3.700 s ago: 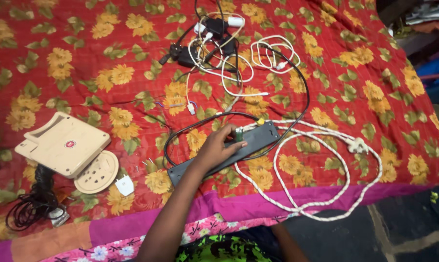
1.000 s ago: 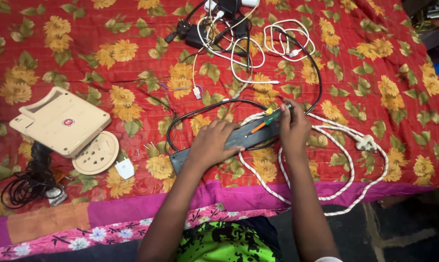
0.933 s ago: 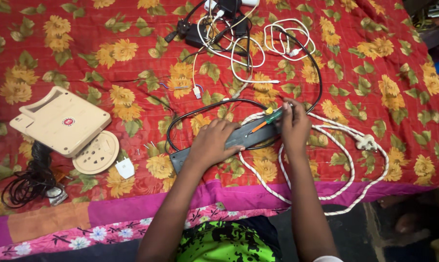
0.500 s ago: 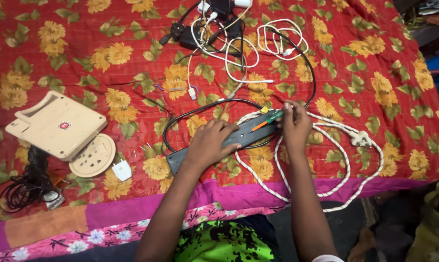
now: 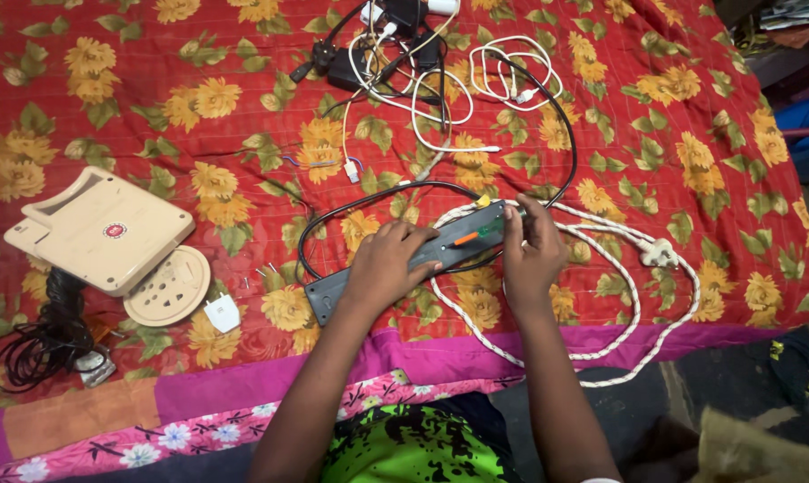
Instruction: The person repairs an electronic power strip on a floral bedsheet. They use a small orange screwdriver to pry open the casing and probe the internal wiring.
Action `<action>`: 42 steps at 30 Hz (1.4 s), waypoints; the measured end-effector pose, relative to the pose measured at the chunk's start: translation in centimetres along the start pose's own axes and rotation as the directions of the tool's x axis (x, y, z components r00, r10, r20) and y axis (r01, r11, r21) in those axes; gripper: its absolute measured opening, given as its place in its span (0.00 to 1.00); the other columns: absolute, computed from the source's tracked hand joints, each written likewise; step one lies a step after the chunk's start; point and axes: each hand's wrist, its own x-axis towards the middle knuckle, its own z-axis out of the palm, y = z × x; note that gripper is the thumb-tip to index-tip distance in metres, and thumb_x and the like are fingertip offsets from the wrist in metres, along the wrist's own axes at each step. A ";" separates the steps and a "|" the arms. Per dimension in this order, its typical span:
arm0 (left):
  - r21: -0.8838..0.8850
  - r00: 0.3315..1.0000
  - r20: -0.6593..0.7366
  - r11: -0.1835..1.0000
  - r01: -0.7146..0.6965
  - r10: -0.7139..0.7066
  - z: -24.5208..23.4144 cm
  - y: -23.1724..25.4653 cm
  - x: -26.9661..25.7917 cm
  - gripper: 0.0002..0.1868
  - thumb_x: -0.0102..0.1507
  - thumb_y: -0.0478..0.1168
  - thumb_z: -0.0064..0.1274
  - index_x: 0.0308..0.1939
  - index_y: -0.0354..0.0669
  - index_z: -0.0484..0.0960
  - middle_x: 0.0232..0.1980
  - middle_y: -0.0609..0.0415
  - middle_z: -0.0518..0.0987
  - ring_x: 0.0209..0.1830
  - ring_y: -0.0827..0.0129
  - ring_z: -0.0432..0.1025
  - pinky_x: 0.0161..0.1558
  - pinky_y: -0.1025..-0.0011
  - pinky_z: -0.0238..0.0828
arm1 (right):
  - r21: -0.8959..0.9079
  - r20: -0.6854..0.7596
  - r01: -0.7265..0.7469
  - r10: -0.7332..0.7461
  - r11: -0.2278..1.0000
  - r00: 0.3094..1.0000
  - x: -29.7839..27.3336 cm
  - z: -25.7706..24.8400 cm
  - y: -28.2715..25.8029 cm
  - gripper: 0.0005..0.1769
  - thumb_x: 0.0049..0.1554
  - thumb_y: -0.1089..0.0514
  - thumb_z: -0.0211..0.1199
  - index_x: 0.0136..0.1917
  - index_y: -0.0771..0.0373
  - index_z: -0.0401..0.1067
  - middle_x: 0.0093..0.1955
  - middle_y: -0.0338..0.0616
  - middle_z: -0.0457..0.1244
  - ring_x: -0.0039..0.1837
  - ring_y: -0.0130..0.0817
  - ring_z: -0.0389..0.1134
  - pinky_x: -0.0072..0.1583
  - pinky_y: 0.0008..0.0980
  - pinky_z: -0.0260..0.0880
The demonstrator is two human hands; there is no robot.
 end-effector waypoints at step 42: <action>-0.026 1.000 0.014 1.000 0.012 -0.012 -0.6 0.0 -0.1 0.29 0.58 0.59 0.61 0.60 0.54 0.79 0.52 0.53 0.77 0.60 0.58 0.70 0.56 0.55 0.69 | -0.196 0.063 0.239 -0.231 0.951 0.971 -0.4 -0.1 -0.4 0.12 0.68 0.61 0.63 0.63 0.67 0.73 0.53 0.51 0.71 0.51 0.38 0.74 0.50 0.33 0.72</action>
